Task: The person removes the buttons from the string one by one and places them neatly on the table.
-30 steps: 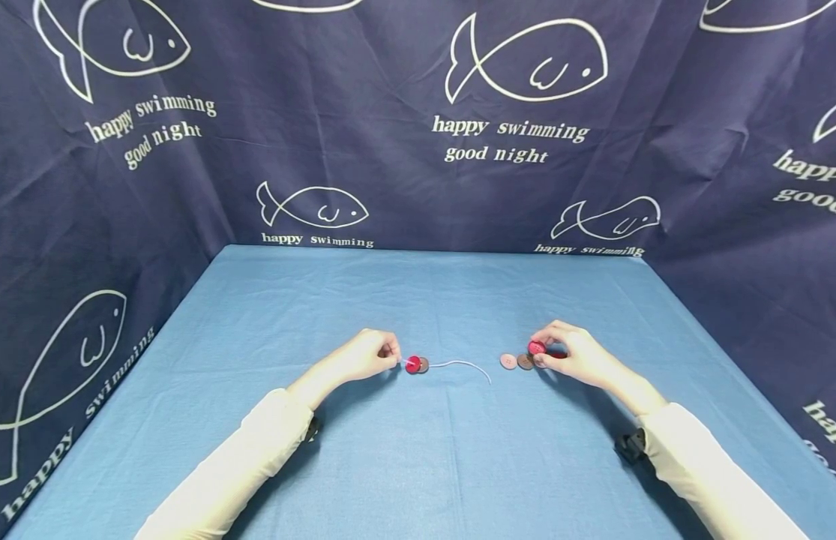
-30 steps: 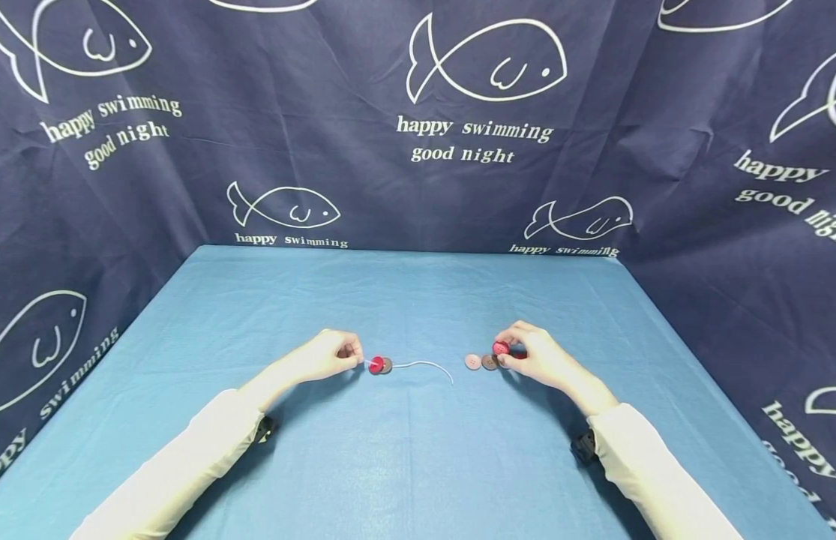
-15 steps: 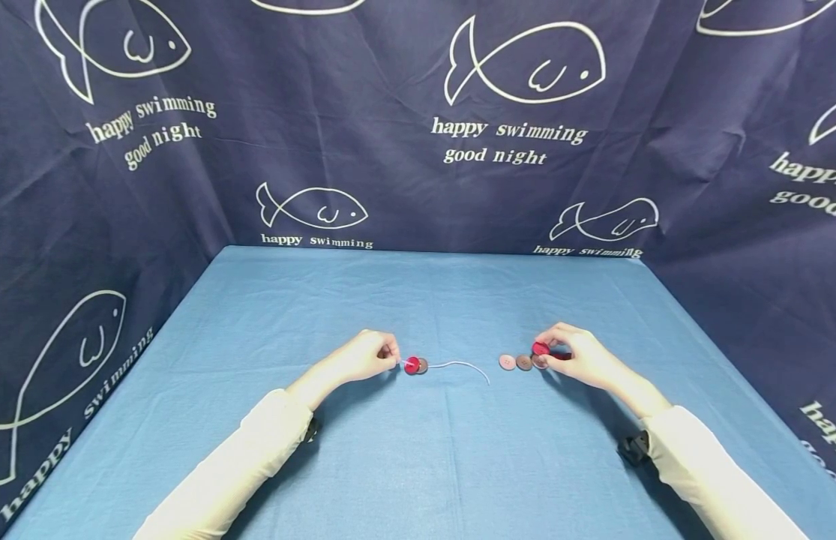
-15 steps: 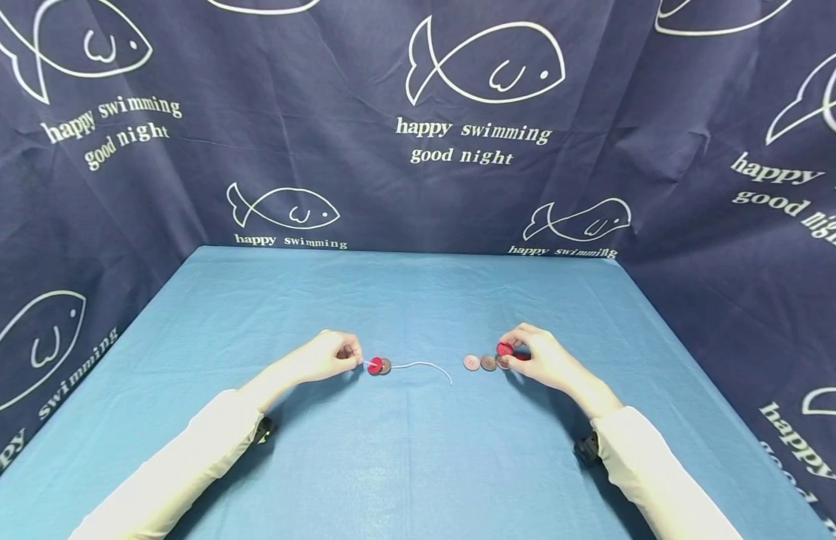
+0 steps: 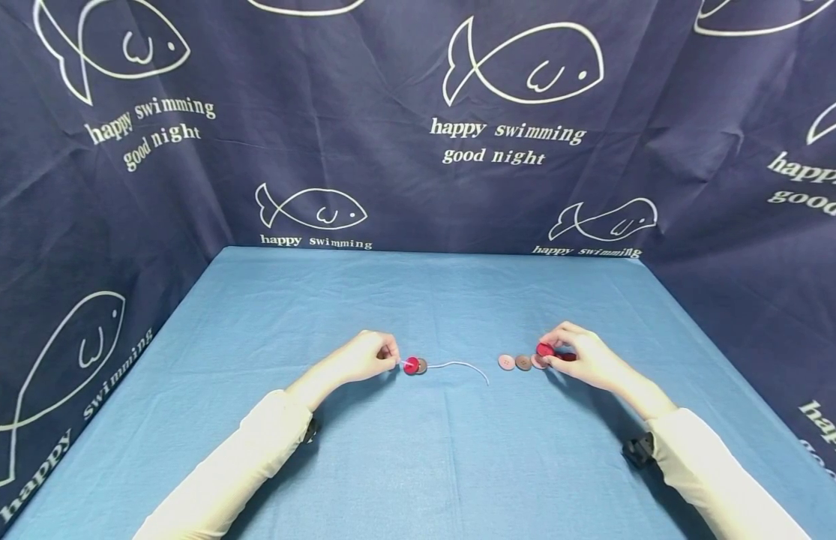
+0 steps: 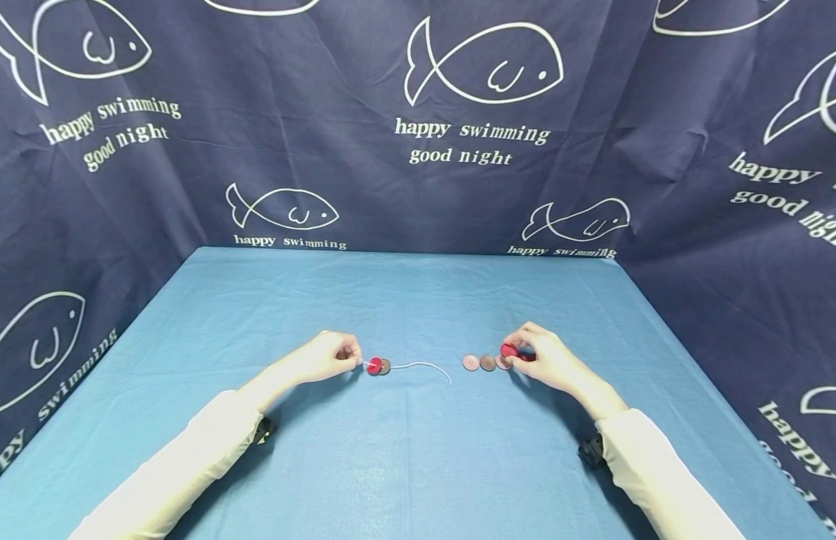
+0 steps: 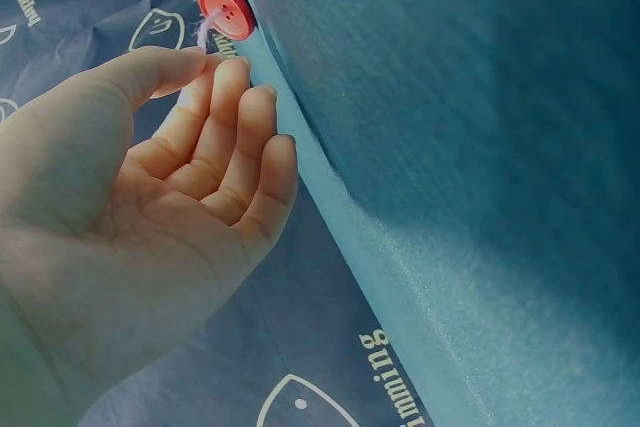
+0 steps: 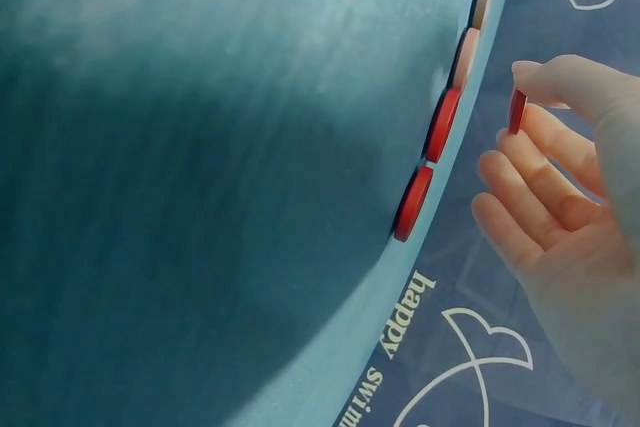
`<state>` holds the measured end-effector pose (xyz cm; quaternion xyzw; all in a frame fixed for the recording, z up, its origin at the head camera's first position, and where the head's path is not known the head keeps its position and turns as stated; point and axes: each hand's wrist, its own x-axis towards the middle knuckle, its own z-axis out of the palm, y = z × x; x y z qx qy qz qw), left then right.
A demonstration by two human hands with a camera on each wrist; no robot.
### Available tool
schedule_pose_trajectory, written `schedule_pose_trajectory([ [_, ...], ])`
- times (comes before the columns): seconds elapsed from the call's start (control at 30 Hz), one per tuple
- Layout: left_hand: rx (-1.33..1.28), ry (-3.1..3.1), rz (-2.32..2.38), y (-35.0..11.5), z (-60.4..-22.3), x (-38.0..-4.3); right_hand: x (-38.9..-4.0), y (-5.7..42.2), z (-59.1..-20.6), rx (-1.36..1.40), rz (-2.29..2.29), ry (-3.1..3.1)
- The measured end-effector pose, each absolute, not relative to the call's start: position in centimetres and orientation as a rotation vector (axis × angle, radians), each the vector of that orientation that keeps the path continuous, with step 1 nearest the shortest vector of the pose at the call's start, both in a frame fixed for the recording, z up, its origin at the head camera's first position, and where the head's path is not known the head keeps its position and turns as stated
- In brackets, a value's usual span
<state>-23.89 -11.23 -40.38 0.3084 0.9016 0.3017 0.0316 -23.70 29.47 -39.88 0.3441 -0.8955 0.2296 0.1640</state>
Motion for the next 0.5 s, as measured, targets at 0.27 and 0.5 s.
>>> schedule_pose_trajectory([
  [0.27, 0.938, 2.760, 0.942, -11.15, -40.48, -23.93, -23.63, 29.78, -39.93, 0.975, 0.642, -2.550],
  [0.5, 0.926, 2.755, 0.950, -11.10, -40.47, -23.93, -23.83, 30.28, -40.09, 0.985, 0.613, -2.521],
])
